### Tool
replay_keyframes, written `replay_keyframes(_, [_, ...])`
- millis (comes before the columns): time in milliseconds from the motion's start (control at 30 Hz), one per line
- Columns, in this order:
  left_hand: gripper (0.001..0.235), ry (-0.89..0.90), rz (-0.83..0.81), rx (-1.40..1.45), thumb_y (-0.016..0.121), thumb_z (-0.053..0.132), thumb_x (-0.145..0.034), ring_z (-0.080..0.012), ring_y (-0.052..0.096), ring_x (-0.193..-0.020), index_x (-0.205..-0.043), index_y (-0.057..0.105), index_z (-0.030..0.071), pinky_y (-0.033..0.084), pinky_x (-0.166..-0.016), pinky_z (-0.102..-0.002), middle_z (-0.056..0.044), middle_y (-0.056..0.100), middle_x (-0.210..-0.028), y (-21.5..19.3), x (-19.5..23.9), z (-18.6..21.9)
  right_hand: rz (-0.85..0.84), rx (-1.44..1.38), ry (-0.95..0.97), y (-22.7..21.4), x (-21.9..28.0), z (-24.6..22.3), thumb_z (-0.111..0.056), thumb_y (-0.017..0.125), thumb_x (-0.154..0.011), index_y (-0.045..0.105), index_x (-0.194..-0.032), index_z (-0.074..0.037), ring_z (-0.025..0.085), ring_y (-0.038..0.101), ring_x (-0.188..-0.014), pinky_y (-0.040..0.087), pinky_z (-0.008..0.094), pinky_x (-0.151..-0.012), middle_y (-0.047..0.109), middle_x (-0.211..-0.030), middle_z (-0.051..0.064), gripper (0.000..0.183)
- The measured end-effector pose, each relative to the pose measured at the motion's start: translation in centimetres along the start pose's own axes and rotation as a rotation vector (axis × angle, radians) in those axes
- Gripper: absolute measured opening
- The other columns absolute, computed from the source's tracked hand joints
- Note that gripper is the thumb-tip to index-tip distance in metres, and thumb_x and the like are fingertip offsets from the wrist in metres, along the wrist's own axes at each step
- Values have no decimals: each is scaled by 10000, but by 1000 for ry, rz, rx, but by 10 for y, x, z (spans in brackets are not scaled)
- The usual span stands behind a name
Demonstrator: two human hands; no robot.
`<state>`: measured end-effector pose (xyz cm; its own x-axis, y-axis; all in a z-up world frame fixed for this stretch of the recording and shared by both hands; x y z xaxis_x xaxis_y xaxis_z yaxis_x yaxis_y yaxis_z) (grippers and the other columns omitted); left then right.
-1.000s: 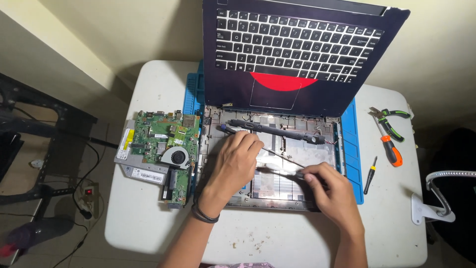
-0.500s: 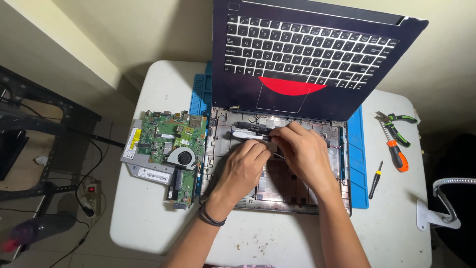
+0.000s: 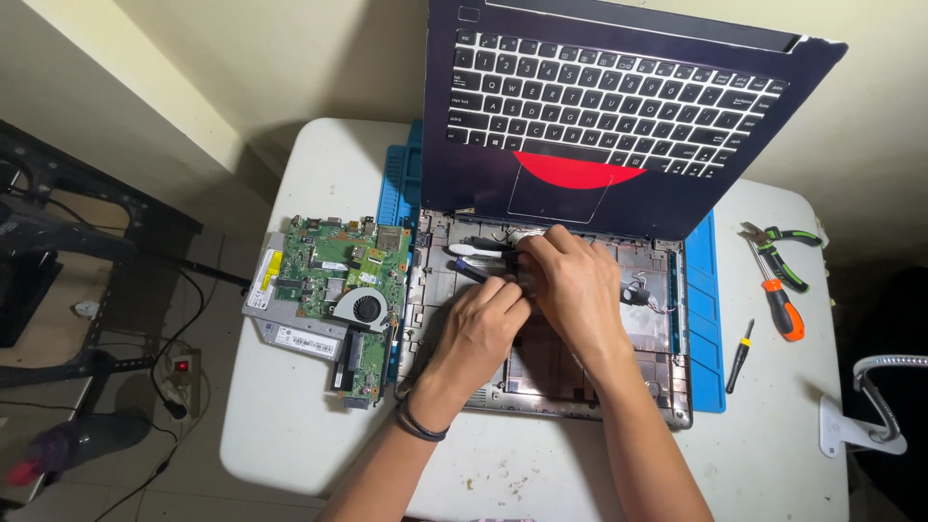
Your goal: The person works on a disassembled laptop placed on a white table. They use a screwdriver to remove screws from the laptop's internal frame and then use tweezers to manipulate small components and wires within the chassis. The motherboard and other parts are visible on the table.
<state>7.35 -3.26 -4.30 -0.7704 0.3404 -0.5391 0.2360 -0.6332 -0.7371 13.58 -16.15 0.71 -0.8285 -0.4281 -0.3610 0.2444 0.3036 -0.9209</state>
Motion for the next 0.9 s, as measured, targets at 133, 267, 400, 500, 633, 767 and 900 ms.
replay_keyframes(133, [203, 8, 9, 16, 572, -21, -910, -251, 585, -889, -737, 586, 85, 526, -703, -326, -18, 488, -759, 2, 1, -1, 26, 15, 6, 5, 2, -9, -304, 692, -962, 667, -966, -274, 232, 674, -750, 476, 334, -622, 536, -788, -51, 40])
replay_keyframes(267, [184, -3, 12, 7, 557, -9, -934, -236, 595, -907, -784, 595, 92, 526, -716, -317, -5, 479, -763, 2, 0, -3, -21, -40, 81, -8, 4, -7, -288, 663, -990, 678, -989, -286, 244, 692, -737, 529, 358, -604, 568, -803, -50, 16])
replay_keyframes(400, [175, 4, 5, 1, 568, -14, -906, -229, 582, -885, -771, 582, 97, 510, -704, -311, 5, 467, -759, 0, -1, -1, 26, 118, 54, -3, 6, -6, -313, 656, -1000, 667, -975, -259, 222, 688, -755, 530, 325, -608, 538, -799, -53, 60])
replay_keyframes(500, [167, -4, -1, 20, 574, -13, -893, -234, 580, -881, -761, 573, 89, 514, -700, -316, -6, 463, -752, -4, -3, 0, 6, 32, 35, -1, -7, -10, -279, 652, -1009, 676, -948, -246, 224, 687, -733, 533, 316, -601, 534, -789, -56, 74])
replay_keyframes(633, [174, 0, 6, 4, 581, -19, -890, -224, 588, -897, -763, 567, 99, 519, -717, -303, 8, 462, -754, -4, -3, 0, -80, -33, 14, -6, -5, -6, -275, 663, -983, 694, -955, -264, 256, 694, -740, 547, 368, -594, 549, -788, -58, 44])
replay_keyframes(767, [170, -1, -3, 14, 591, -20, -869, -230, 581, -887, -747, 567, 95, 517, -711, -312, -2, 466, -753, 1, -1, -2, -94, -23, 83, -1, -4, -8, -276, 645, -995, 678, -969, -250, 273, 689, -725, 555, 391, -595, 539, -798, -35, 50])
replay_keyframes(900, [179, 1, 12, 14, 581, -21, -864, -230, 581, -878, -734, 547, 97, 513, -704, -304, 5, 447, -745, -3, -3, 0, -259, -167, 165, -1, -3, -6, -243, 644, -983, 677, -964, -237, 348, 702, -719, 572, 476, -581, 575, -800, -16, 38])
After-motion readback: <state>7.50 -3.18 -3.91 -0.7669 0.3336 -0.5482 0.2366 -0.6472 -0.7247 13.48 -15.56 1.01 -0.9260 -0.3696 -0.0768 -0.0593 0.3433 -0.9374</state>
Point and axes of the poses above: each hand's wrist, its own x-axis away from the middle knuckle, its own y-axis out of the palm, z = x × y, the point moved 3 cm from there along -x, towards the middle knuckle
